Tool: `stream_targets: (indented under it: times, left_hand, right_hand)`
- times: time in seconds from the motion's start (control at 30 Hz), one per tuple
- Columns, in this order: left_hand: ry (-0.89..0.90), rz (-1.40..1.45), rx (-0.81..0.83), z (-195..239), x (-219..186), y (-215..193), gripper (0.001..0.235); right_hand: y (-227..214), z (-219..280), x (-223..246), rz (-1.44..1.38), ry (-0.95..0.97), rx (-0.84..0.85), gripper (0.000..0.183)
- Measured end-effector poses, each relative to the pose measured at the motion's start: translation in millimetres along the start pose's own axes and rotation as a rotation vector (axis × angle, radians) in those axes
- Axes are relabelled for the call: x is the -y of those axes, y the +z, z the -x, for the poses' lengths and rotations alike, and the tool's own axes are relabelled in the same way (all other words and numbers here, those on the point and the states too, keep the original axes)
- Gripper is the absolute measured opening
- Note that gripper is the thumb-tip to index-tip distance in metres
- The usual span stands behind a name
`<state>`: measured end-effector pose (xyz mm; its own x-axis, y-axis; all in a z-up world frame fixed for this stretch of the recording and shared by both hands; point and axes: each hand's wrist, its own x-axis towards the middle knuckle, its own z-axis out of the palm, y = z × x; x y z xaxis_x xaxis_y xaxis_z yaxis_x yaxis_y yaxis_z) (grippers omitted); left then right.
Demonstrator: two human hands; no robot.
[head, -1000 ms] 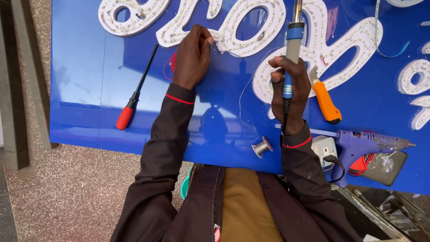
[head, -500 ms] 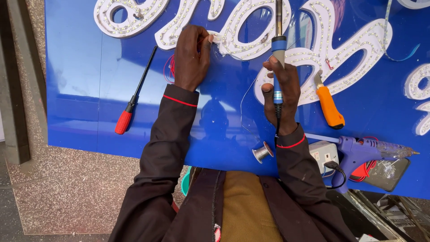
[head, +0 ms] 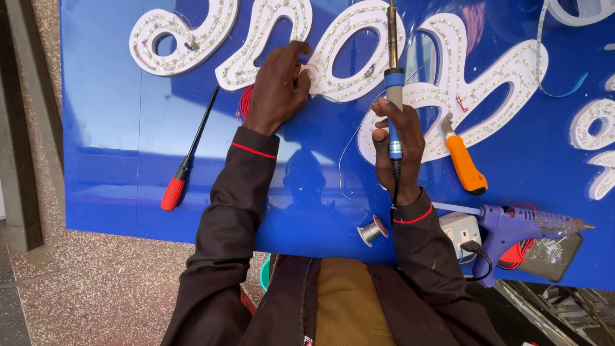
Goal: The person solders wires to LED strips within white channel letters for a sign. They use a soldering iron and solder wire to make electrical connections, use a utility knife to cut wire, and rearrange tools on a blue assembly table.
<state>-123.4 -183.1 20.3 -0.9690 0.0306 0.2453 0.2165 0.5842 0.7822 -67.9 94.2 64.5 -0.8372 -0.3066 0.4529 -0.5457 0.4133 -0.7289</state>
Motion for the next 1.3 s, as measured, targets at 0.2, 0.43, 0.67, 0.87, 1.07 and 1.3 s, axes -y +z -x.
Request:
stream_targets:
  times: [0.2, 0.43, 0.67, 0.87, 1.07, 1.3]
  left_hand:
    - [0.333, -0.059, 0.276, -24, 23, -20, 0.028]
    - [0.325, -0.143, 0.483, -45, 33, -30, 0.018]
    - [0.374, -0.239, 0.635, -61, 32, -30, 0.028]
    - [0.486, -0.352, 0.597, -63, 40, -25, 0.012]
    - [0.434, -0.216, 0.69, -79, 33, -36, 0.015]
    - [0.348, -0.067, 0.729, -76, 44, -37, 0.024]
  right_hand:
    - [-2, -1, -3, 0.005, 0.022, -0.012, 0.04]
    - [-6, -3, -1, -0.009, 0.042, -0.012, 0.04]
    - [-7, -3, -3, -0.016, 0.022, -0.004, 0.039]
    - [-9, -5, 1, -0.03, 0.016, -0.023, 0.037]
    - [-9, -3, 0, -0.044, 0.029, -0.036, 0.038]
    - [-11, -6, 0, -0.054, 0.059, -0.036, 0.041]
